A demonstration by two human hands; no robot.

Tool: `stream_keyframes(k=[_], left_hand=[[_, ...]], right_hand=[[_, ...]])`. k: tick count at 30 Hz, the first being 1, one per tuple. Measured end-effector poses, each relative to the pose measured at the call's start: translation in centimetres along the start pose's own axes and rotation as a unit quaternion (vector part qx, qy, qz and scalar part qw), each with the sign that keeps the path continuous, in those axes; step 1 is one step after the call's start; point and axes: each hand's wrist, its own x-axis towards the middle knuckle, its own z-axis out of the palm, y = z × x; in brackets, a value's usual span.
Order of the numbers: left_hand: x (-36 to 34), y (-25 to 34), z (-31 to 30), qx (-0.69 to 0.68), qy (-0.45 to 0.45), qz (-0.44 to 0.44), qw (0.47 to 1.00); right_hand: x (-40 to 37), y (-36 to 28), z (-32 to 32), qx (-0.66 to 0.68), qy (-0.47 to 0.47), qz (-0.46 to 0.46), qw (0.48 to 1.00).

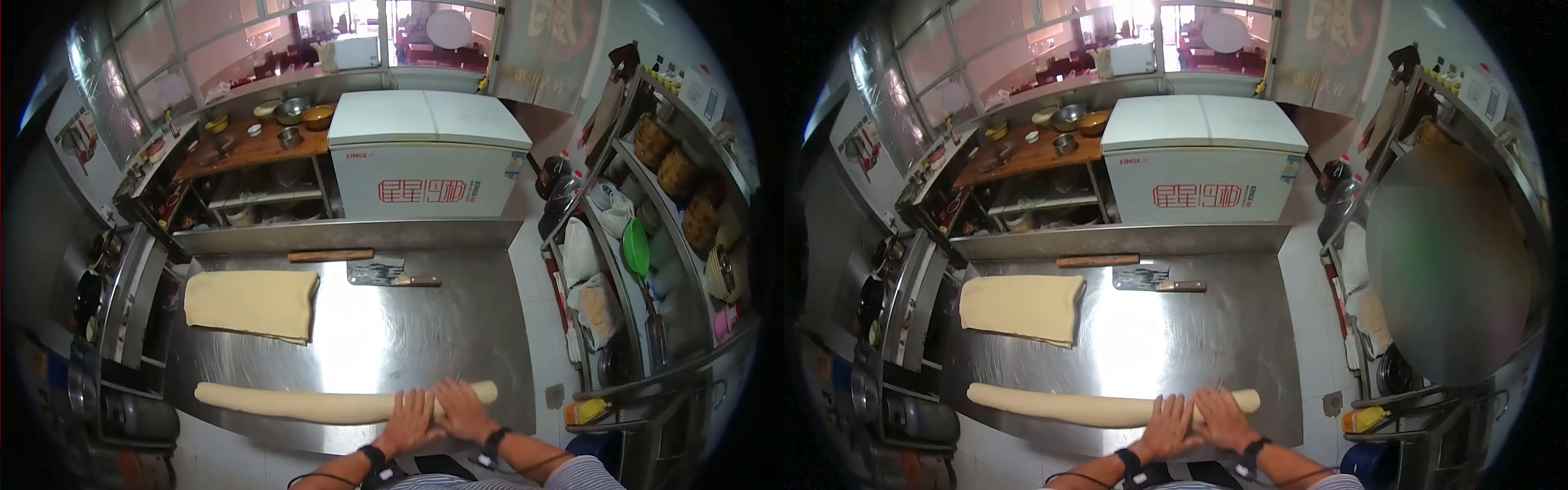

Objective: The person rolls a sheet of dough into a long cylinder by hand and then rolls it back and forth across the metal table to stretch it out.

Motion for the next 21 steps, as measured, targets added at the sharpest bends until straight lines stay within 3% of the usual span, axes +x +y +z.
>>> stream_keyframes(k=[1, 4, 6, 7, 10, 14, 17, 19, 21], left_hand=[[-1.1, 1.0, -0.4, 0.003, 0.004, 0.003, 1.000], [-1.1, 1.8, -0.7, 0.022, -0.044, 0.055, 0.997], [1.3, 0.8, 0.1, 0.036, -0.134, 0.017, 0.990], [2.7, -0.1, 1.4, 0.040, -0.129, 0.018, 0.991], [7.6, -4.1, 5.9, -0.067, -0.175, -0.104, 0.977], [11.2, -6.2, 4.3, -0.081, -0.168, -0.133, 0.973], [8.7, -4.0, 5.0, -0.013, -0.086, -0.071, 0.994], [5.8, -1.1, 2.9, -0.096, -0.185, -0.040, 0.977], [2.9, 2.4, -0.1, -0.010, -0.158, 0.024, 0.987]], right_hand=[[-2.4, -1.0, 0.4, -0.006, -0.033, 0.007, 0.999], [-4.8, -2.8, 0.5, -0.024, -0.011, 0.003, 1.000], [-2.1, -0.9, 1.1, -0.027, 0.002, 0.005, 1.000], [-0.4, 0.4, 1.4, -0.025, 0.006, 0.010, 1.000], [6.7, 5.3, 1.1, -0.031, -0.006, 0.012, 0.999], [10.8, 7.8, 0.5, 0.016, 0.058, 0.035, 0.998], [8.9, 6.8, 0.8, -0.028, 0.053, 0.020, 0.998], [4.3, 3.7, -0.4, -0.010, -0.050, 0.035, 0.998], [-1.3, 1.5, 1.1, -0.006, 0.049, -0.009, 0.999]])
